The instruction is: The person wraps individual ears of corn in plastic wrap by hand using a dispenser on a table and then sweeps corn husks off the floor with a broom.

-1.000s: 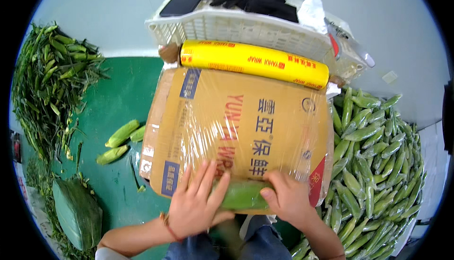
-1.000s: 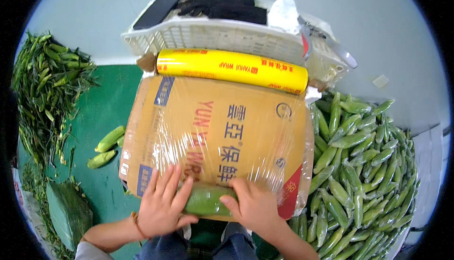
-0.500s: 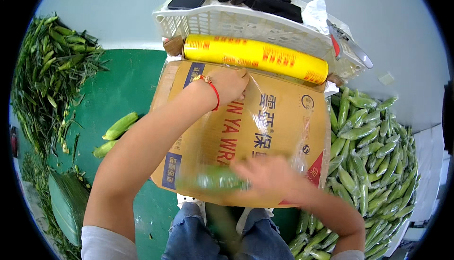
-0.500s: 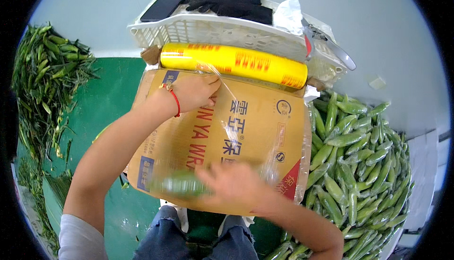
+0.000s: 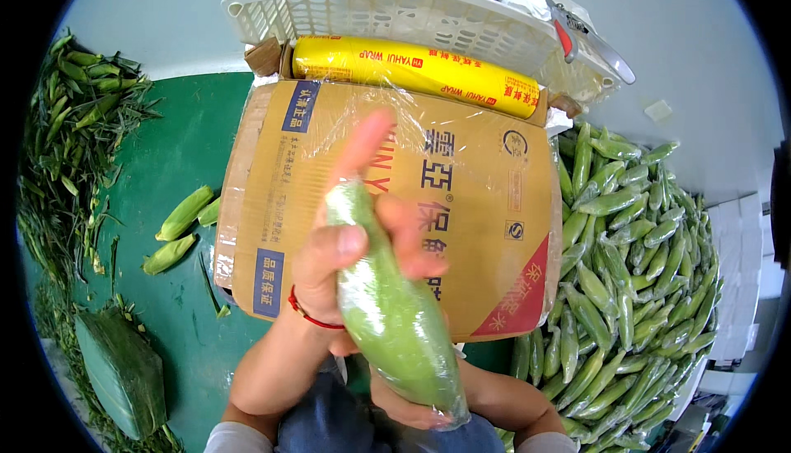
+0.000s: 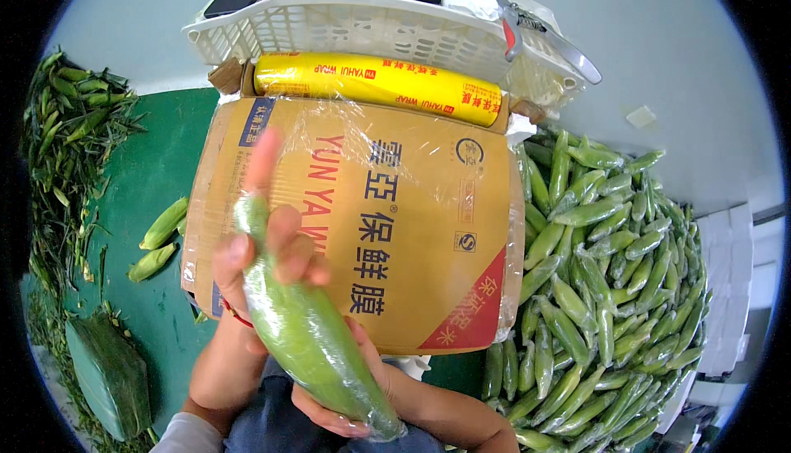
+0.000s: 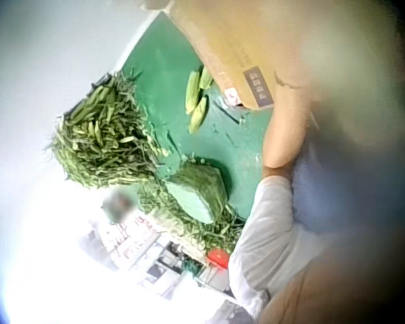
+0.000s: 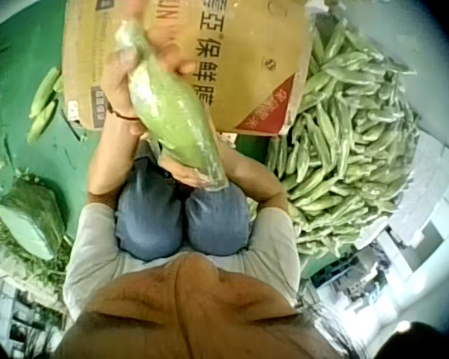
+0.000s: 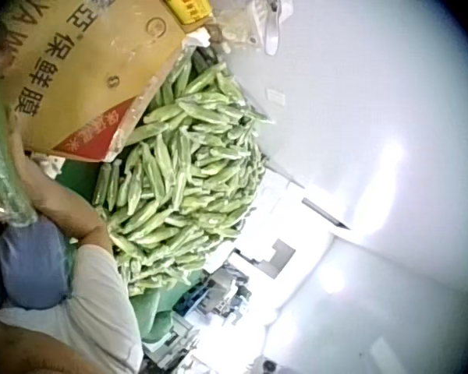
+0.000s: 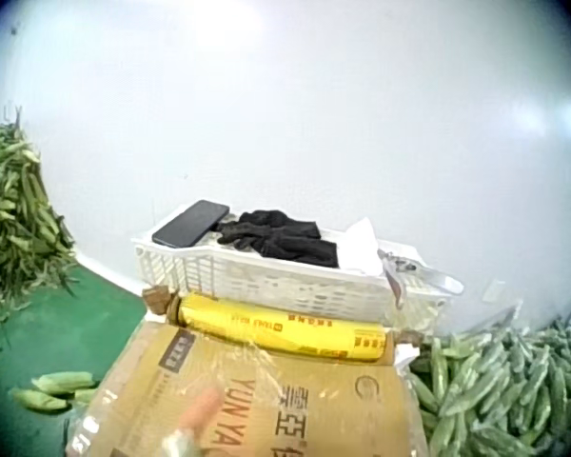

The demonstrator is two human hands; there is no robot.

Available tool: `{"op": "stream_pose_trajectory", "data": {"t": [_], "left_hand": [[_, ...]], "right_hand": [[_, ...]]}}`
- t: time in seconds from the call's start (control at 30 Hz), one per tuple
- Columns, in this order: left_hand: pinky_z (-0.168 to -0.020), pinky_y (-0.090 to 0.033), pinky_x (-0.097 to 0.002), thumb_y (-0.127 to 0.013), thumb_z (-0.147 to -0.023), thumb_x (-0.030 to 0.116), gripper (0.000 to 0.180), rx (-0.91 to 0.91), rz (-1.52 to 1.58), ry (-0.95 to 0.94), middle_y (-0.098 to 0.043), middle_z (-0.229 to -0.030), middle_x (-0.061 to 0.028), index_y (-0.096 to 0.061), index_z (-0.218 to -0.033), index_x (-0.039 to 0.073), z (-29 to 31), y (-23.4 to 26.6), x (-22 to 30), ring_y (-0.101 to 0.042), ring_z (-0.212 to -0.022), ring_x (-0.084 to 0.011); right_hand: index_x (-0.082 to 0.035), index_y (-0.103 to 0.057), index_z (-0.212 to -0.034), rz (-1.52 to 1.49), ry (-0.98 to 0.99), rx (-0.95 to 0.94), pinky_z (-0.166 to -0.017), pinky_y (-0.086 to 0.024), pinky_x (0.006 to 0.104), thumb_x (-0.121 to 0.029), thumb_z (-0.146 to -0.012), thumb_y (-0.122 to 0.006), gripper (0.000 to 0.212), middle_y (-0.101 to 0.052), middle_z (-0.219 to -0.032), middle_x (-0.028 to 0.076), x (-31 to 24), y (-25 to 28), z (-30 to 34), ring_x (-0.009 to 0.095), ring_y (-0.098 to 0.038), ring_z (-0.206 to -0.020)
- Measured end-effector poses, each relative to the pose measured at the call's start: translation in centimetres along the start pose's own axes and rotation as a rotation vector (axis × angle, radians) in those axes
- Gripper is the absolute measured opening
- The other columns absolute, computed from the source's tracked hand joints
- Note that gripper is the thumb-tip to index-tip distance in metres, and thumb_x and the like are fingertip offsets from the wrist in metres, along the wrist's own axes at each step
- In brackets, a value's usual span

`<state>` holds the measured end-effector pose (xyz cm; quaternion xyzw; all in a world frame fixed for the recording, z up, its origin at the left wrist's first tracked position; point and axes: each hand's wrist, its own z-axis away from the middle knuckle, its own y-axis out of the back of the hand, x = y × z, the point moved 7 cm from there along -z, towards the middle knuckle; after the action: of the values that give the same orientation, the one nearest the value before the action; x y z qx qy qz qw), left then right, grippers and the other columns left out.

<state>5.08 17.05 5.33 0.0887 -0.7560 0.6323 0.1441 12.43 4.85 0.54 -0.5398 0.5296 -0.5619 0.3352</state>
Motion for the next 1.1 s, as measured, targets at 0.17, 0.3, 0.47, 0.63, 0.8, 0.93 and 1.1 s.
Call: {"op": "stream_pose_trajectory", "data": {"t": [0.17,0.3,0.47,0.63,0.8,0.93,1.1], "left_hand": [[-0.073,-0.052,-0.0401,-0.040,-0.102,0.032,0.024,0.384,-0.203,-0.104,-0.051,-0.084,-0.0067,-0.044,-0.120,0.016,1.5,7.1,2.5,-0.057,-0.075,-0.0212],[-0.075,-0.051,-0.0350,-0.043,-0.100,0.038,0.036,0.586,-0.860,-0.349,-0.054,-0.087,-0.0076,-0.045,-0.120,0.008,5.4,7.7,3.1,-0.058,-0.081,-0.0191],[-0.064,-0.053,-0.0283,-0.060,-0.091,0.036,0.060,0.429,-1.284,0.196,-0.063,-0.095,-0.0108,-0.048,-0.132,-0.006,11.2,6.8,2.2,-0.064,-0.078,-0.0185],[-0.085,-0.051,-0.0421,-0.082,-0.069,0.031,0.083,-0.300,-1.730,0.270,-0.064,-0.106,-0.0240,-0.044,-0.136,-0.001,11.3,1.8,-2.2,-0.065,-0.098,-0.0370],[-0.073,-0.055,-0.0370,-0.080,-0.070,0.033,0.076,-0.548,-1.899,0.259,-0.060,-0.109,-0.0202,-0.049,-0.134,0.005,7.4,-1.6,-8.9,-0.065,-0.089,-0.0340],[-0.081,-0.051,-0.0410,-0.076,-0.075,0.030,0.068,-0.706,-1.823,0.217,-0.054,-0.119,-0.0213,-0.050,-0.133,0.007,5.3,-3.7,-11.3,-0.059,-0.100,-0.0359],[-0.098,-0.041,-0.0478,-0.073,-0.076,0.020,0.061,-0.640,-1.997,0.020,-0.050,-0.127,-0.0205,-0.050,-0.131,0.005,7.3,-0.1,-6.3,-0.049,-0.118,-0.0400]], "right_hand": [[0.001,-0.043,-0.131,0.593,0.173,0.602,-0.043,-0.042,0.0232,-0.044,-0.089,-0.058,0.064,-0.057,-0.077,0.011,-3.9,0.4,3.0,0.012,-0.052,-0.049],[0.000,-0.052,-0.129,1.209,0.431,1.041,-0.058,-0.046,0.0211,-0.010,-0.083,-0.072,0.052,-0.064,-0.092,0.006,-9.6,-1.2,10.1,0.008,-0.057,-0.068],[0.003,-0.070,-0.086,2.009,1.402,0.786,-0.068,-0.048,0.0287,-0.013,-0.094,-0.052,0.025,-0.070,-0.084,0.010,-12.3,-9.2,12.2,0.015,-0.063,-0.073],[-0.008,-0.050,-0.123,0.830,1.352,0.345,-0.077,-0.047,0.0386,-0.031,-0.096,-0.052,0.035,-0.050,-0.061,0.001,-14.6,-4.7,13.7,0.016,-0.055,-0.074],[-0.012,-0.043,-0.131,0.608,1.593,0.573,-0.081,-0.051,0.0375,-0.037,-0.098,-0.045,0.041,-0.057,-0.098,0.006,-9.8,-4.2,13.7,0.019,-0.058,-0.086],[-0.004,-0.035,-0.133,0.813,1.239,0.838,-0.091,-0.050,0.0469,-0.021,-0.087,-0.064,0.057,-0.058,-0.115,0.014,-8.9,-0.9,16.8,0.030,-0.059,-0.108],[0.003,-0.041,-0.131,1.446,1.634,1.559,-0.094,-0.044,0.0418,-0.028,-0.093,-0.057,0.051,-0.054,-0.121,0.020,-24.3,-10.2,34.0,0.032,-0.054,-0.108]]}}
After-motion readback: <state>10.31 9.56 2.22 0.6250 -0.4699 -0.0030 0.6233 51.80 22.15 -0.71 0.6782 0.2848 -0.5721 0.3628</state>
